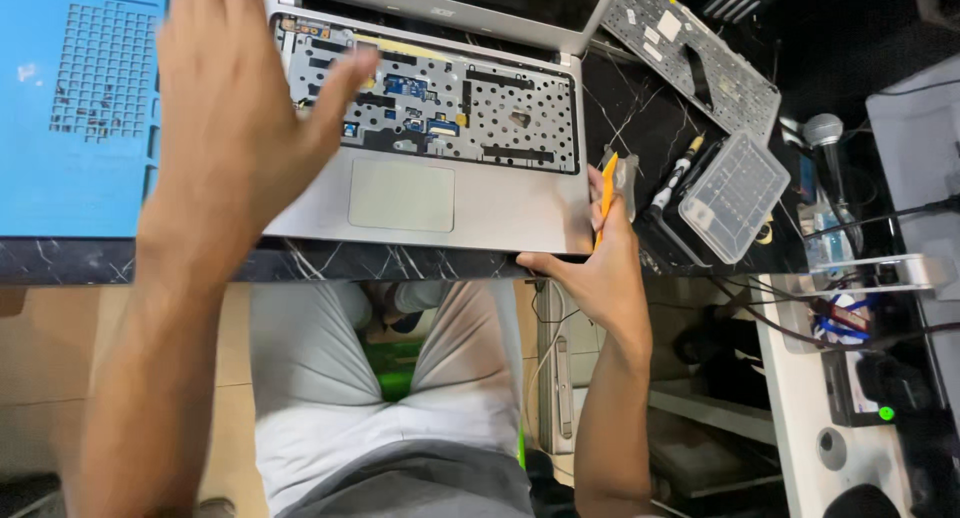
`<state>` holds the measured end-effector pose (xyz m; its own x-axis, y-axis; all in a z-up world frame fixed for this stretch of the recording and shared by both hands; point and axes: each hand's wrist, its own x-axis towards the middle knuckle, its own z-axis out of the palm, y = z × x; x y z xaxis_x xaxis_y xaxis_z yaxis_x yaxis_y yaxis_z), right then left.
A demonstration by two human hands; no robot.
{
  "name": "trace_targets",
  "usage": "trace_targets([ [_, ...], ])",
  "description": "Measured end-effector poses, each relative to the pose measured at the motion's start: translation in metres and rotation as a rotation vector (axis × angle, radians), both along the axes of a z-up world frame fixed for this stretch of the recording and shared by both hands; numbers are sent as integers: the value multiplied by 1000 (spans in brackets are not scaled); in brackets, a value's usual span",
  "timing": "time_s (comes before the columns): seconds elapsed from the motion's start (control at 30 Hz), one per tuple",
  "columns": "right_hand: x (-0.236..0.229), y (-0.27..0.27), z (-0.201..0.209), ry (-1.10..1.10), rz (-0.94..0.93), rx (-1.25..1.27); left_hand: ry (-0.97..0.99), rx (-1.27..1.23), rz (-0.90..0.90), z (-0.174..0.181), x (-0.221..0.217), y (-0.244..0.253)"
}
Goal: The person uses a yellow plastic pry tool to separate the bottom casing of a laptop. They work along the edges to release clips, then flip the laptop over to pry open the top case, revealing the internal components.
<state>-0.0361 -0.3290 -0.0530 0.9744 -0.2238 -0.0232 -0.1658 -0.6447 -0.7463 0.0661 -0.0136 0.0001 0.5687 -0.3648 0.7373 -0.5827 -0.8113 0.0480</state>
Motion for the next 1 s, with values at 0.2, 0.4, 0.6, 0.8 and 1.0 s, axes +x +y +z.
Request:
trace_targets([
  [0.2,-2,4,5,65,9,22,607,-279,48,-63,-70,15],
  [0.4,-1,-2,10,70,6,-51,691,-500,46,-53,-82,20],
  [0.6,2,-6,11,30,56,-81,467,-464,69,-65,-85,21],
  [0.8,4,-12,9,-35,63,-25,284,-459,111,-80,-84,14],
  [1.0,4,-8,10,-158,57,95,314,-546,241,-77,-87,7],
])
